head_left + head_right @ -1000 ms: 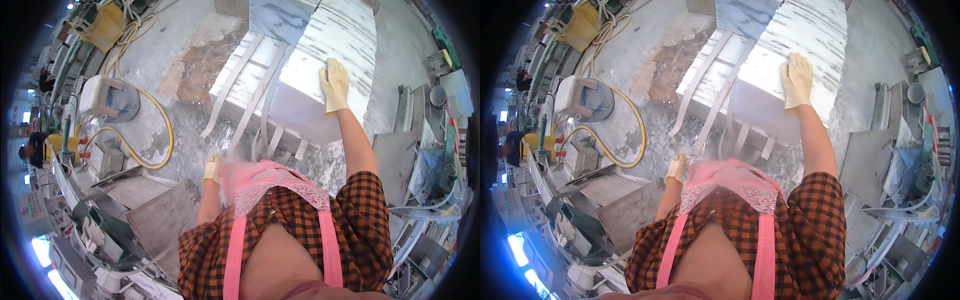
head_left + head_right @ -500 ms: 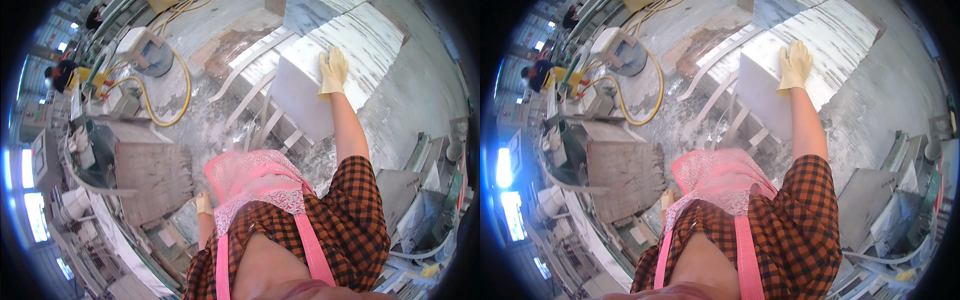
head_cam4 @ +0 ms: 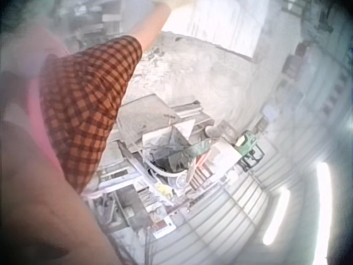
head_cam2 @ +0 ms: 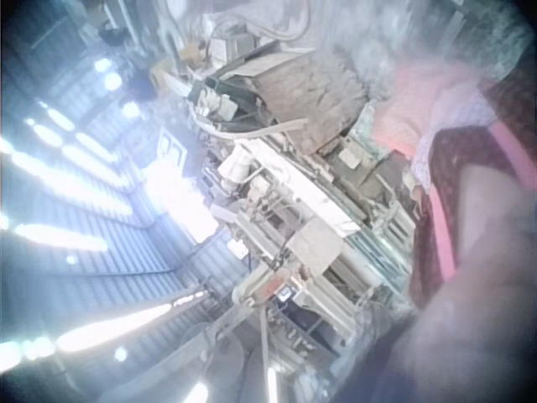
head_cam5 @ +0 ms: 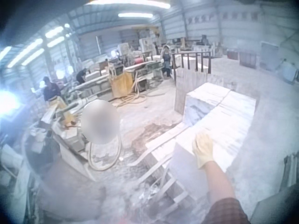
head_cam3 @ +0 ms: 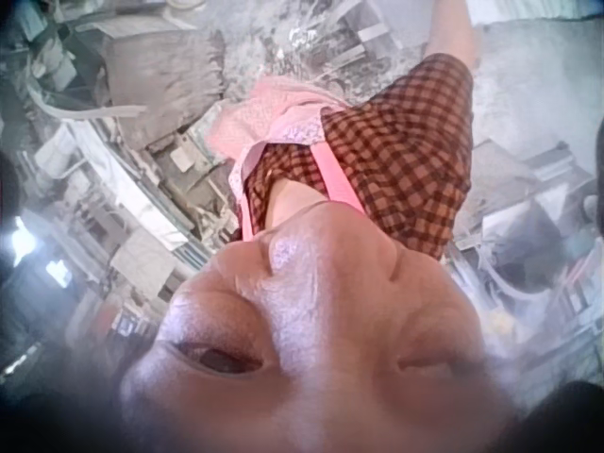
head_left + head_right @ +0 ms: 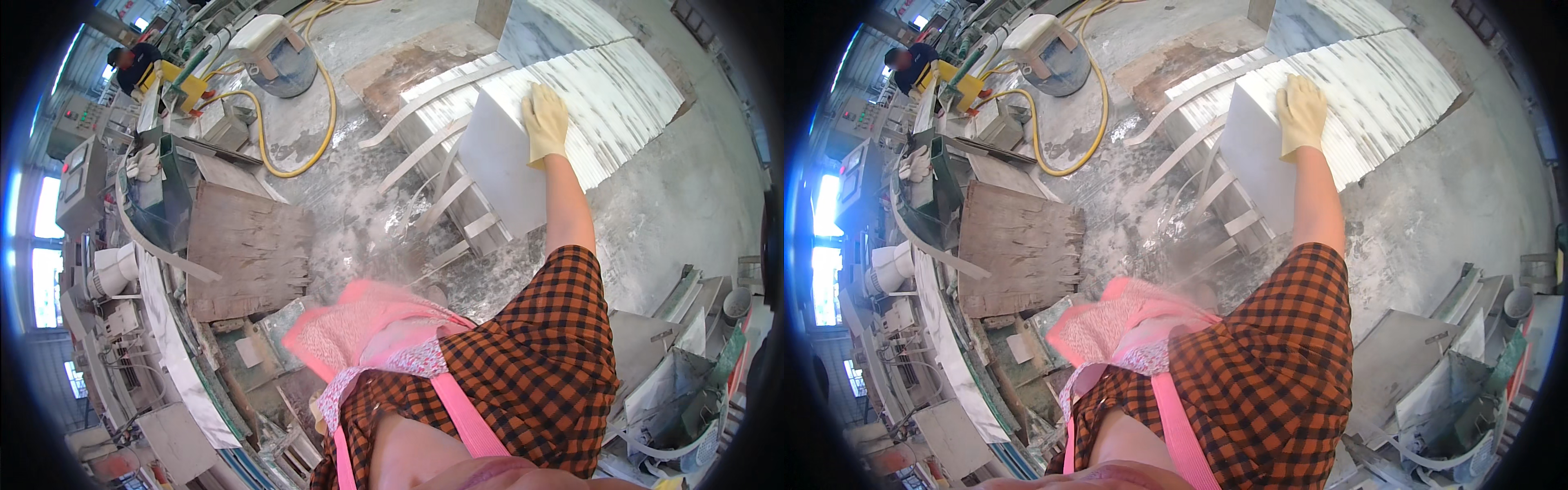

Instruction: The person repeatedly picks rectangular marble-like tiles from a conveyor, turns them over, and stacks them on a growing pile. The person also wipes the top of the stack with gloved hands between placements.

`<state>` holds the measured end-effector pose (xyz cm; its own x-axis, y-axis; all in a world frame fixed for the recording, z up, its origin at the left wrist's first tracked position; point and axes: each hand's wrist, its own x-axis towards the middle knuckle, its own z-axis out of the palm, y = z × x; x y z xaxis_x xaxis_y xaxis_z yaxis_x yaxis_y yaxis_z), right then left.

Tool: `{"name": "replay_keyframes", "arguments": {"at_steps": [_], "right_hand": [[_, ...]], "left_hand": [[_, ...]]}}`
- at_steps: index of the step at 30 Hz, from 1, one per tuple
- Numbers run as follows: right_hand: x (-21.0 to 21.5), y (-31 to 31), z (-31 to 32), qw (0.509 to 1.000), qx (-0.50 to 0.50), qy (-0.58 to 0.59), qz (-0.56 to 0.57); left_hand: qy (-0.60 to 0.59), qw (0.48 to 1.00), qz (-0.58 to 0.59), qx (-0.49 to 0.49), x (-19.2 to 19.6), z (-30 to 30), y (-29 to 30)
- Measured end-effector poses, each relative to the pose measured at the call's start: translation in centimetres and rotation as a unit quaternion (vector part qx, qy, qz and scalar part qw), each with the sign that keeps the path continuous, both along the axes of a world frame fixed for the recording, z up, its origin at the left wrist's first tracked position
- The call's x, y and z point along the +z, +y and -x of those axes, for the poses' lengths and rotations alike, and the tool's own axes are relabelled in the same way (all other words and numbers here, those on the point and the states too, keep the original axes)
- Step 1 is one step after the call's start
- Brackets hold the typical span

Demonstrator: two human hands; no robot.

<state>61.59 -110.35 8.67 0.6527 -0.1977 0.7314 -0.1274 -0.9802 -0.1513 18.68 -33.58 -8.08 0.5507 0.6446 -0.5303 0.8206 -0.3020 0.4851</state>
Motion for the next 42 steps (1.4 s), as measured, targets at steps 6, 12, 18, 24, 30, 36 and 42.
{"name": "replay_keyframes", "arguments": {"at_steps": [6, 12, 18, 24, 30, 36, 42], "right_hand": [[3.2, 1.7, -1.8, 0.973, -0.008, 0.087, -0.214], [3.5, 20.1, -0.1, 0.930, 0.284, 0.056, -0.228], [-7.2, 33.4, 14.4, 0.871, 0.419, 0.253, -0.043], [-20.2, 31.0, 30.8, 0.764, 0.172, 0.598, -0.174], [-21.3, 30.6, 43.5, 0.718, -0.011, 0.569, -0.400], [-20.0, 34.8, 43.7, 0.687, 0.020, 0.491, -0.535], [-19.0, 35.7, 37.9, 0.660, 0.185, 0.594, -0.422]], "left_hand": [[-0.215, 0.973, 0.007, 0.087, 2.7, -0.5, 3.0], [-0.327, 0.929, 0.027, 0.171, 10.2, -0.1, 5.3], [-0.305, 0.932, -0.099, 0.169, 14.3, 3.0, 18.7], [0.109, 0.885, -0.426, 0.152, 11.8, 11.1, 32.5], [0.195, 0.872, -0.408, 0.187, 6.0, 15.0, 38.3], [0.066, 0.798, -0.587, 0.120, 4.0, 15.1, 36.8], [0.066, 0.780, -0.613, 0.103, 4.6, 16.5, 37.5]]}}
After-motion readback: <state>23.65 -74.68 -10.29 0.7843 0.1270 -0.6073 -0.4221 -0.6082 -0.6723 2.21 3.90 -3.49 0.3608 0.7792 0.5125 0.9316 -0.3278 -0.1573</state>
